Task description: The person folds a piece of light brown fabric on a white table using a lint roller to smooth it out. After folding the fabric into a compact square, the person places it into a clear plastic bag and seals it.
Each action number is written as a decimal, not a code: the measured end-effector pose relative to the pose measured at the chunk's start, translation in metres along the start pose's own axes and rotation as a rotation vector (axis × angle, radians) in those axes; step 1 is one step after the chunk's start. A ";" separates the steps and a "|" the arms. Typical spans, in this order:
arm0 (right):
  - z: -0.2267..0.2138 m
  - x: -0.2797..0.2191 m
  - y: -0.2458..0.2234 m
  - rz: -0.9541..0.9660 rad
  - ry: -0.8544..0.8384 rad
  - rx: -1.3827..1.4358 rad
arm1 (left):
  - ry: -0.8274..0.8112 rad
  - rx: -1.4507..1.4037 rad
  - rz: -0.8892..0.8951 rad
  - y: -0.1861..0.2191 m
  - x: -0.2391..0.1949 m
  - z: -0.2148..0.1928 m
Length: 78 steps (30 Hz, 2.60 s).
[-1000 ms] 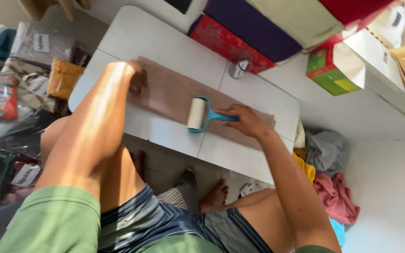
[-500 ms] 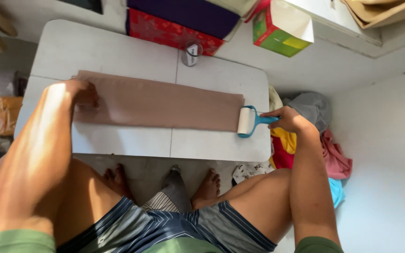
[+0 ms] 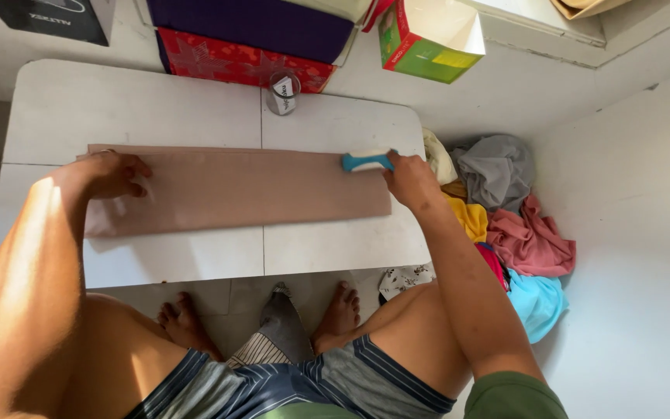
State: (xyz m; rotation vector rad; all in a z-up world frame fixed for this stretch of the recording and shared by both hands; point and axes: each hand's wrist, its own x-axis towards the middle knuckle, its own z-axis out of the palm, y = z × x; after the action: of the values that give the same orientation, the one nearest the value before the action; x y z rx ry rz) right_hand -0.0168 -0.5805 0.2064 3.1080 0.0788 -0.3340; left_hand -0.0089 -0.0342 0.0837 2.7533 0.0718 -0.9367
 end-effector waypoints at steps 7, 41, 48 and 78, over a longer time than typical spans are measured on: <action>-0.017 0.001 0.003 -0.010 -0.134 -0.007 | 0.005 -0.114 -0.007 -0.001 -0.005 -0.003; -0.062 -0.090 -0.046 0.253 -0.228 0.202 | -0.026 -0.166 -0.015 -0.005 -0.003 -0.009; -0.014 -0.112 -0.095 0.093 -0.140 0.101 | -0.035 -0.141 -0.007 -0.008 0.005 -0.006; 0.008 -0.054 -0.128 0.031 0.128 0.151 | -0.009 -0.138 0.075 -0.029 0.020 -0.006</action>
State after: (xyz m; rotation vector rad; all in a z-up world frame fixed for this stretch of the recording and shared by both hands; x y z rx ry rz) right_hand -0.0782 -0.4556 0.2086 3.2737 0.0069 -0.1470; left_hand 0.0073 -0.0055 0.0705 2.6064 0.0298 -0.8892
